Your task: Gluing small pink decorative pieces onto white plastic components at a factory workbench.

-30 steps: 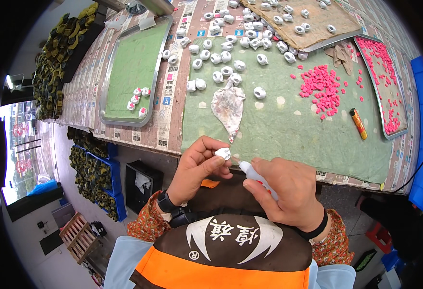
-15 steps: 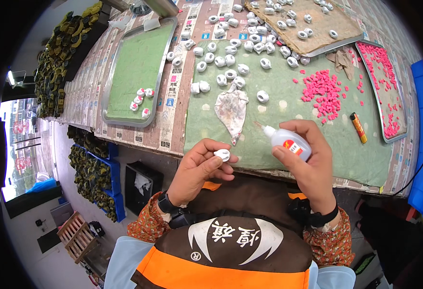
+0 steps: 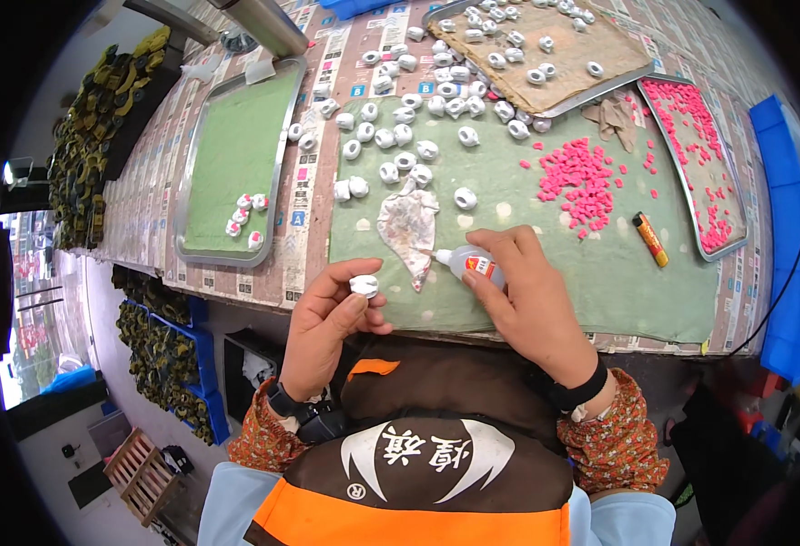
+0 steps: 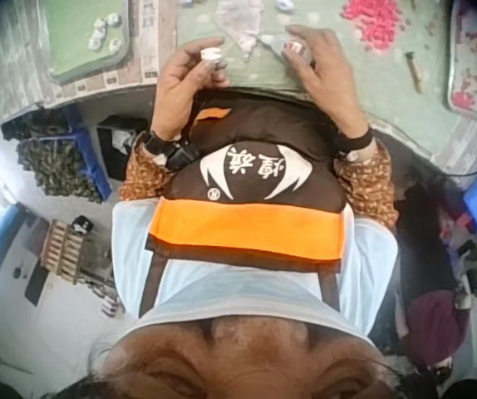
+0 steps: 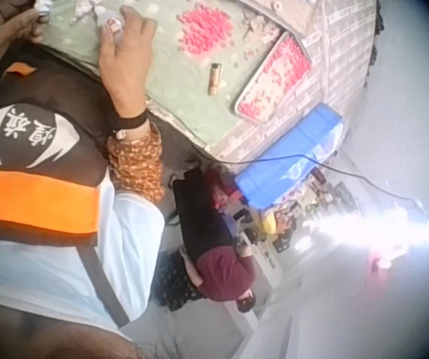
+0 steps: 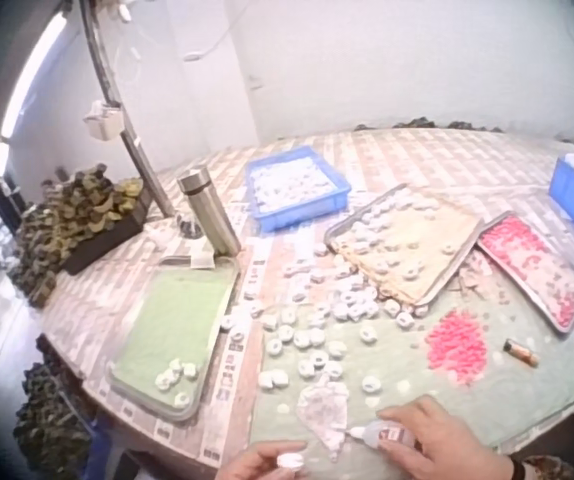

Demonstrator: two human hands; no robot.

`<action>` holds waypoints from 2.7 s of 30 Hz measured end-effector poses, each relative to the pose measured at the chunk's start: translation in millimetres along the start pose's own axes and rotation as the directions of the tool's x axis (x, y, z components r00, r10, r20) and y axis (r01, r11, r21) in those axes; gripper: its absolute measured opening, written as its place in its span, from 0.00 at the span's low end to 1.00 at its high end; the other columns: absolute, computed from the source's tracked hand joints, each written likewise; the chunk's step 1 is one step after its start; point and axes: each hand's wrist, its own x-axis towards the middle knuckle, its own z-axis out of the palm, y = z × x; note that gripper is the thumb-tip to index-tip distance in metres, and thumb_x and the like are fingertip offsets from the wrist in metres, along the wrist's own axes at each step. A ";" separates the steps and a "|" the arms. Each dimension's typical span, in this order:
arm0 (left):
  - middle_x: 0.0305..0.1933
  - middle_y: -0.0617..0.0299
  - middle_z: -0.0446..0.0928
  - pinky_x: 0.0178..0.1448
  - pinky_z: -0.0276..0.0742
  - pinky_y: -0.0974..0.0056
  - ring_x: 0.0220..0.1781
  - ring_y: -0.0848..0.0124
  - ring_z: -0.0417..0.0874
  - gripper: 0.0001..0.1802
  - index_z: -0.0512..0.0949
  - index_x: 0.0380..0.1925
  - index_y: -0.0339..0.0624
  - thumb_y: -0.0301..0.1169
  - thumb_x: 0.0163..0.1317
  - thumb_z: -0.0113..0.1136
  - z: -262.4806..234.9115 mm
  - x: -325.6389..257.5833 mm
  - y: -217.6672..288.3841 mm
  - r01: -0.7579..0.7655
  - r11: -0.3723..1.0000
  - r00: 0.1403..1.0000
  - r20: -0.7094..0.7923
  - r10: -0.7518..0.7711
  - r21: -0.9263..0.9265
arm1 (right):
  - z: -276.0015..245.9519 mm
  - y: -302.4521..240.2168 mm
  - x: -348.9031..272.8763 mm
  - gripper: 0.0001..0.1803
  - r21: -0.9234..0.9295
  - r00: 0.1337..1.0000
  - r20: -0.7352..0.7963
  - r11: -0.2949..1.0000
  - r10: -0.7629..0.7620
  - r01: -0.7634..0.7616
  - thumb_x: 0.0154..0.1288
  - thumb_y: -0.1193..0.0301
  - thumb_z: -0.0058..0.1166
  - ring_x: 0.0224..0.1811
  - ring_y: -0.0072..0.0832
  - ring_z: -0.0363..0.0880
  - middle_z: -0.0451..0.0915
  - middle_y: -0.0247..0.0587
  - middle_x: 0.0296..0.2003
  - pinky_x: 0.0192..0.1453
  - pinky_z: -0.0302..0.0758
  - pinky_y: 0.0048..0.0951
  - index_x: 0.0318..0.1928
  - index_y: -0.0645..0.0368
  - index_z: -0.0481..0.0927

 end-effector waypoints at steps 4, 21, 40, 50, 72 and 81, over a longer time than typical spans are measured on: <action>0.49 0.60 0.78 0.55 0.84 0.68 0.47 0.79 0.80 0.21 0.71 0.68 0.38 0.28 0.78 0.53 2.0 1.6 1.7 0.013 1.000 0.999 0.032 -0.014 0.013 | -25.6 4.7 6.7 0.13 -0.164 0.994 -0.090 0.984 0.061 -0.075 0.68 0.73 0.60 0.36 0.44 0.81 0.77 0.48 0.42 0.40 0.77 0.40 0.53 0.58 0.79; 0.59 0.53 0.81 0.58 0.86 0.64 0.48 0.76 0.83 0.19 0.73 0.65 0.37 0.30 0.78 0.54 19.5 16.8 -2.2 0.025 1.000 0.990 0.136 -0.027 0.016 | -40.8 41.6 61.1 0.08 -0.653 0.974 -0.060 0.746 -0.218 0.127 0.59 0.79 0.57 0.42 0.50 0.78 0.75 0.49 0.37 0.42 0.77 0.48 0.38 0.61 0.73; 0.51 0.58 0.82 0.56 0.88 0.63 0.49 0.74 0.85 0.19 0.73 0.63 0.37 0.28 0.75 0.59 24.9 13.7 -24.8 0.017 0.994 0.991 0.133 -0.002 -0.108 | 8.5 -45.6 -22.5 0.07 0.491 0.985 0.148 0.857 0.094 -0.155 0.73 0.81 0.53 0.34 0.18 0.79 0.80 0.38 0.36 0.33 0.77 0.23 0.48 0.62 0.72; 0.51 0.62 0.80 0.56 0.83 0.70 0.50 0.77 0.83 0.18 0.75 0.62 0.35 0.23 0.74 0.59 32.6 3.5 -32.0 -0.147 0.989 0.978 0.149 0.147 -0.008 | 11.9 -44.9 -27.8 0.07 0.403 0.996 0.066 0.912 0.059 -0.081 0.71 0.80 0.58 0.32 0.27 0.81 0.80 0.43 0.33 0.36 0.77 0.30 0.46 0.63 0.73; 0.59 0.58 0.79 0.60 0.84 0.65 0.59 0.73 0.81 0.19 0.70 0.65 0.38 0.25 0.77 0.55 31.7 1.8 -33.8 -0.090 0.992 0.971 0.214 0.107 -0.086 | 8.4 -33.9 -35.3 0.09 0.604 0.968 0.172 0.757 0.184 -0.251 0.72 0.76 0.58 0.34 0.13 0.76 0.79 0.32 0.39 0.30 0.75 0.16 0.50 0.61 0.76; 0.64 0.52 0.78 0.61 0.85 0.63 0.60 0.71 0.81 0.17 0.70 0.62 0.38 0.23 0.76 0.55 29.8 2.5 -35.9 -0.108 0.993 0.971 0.209 0.117 -0.051 | 2.6 -28.3 -40.7 0.10 0.454 0.986 0.092 0.876 0.138 -0.164 0.69 0.79 0.59 0.36 0.16 0.77 0.79 0.33 0.36 0.38 0.74 0.21 0.49 0.61 0.76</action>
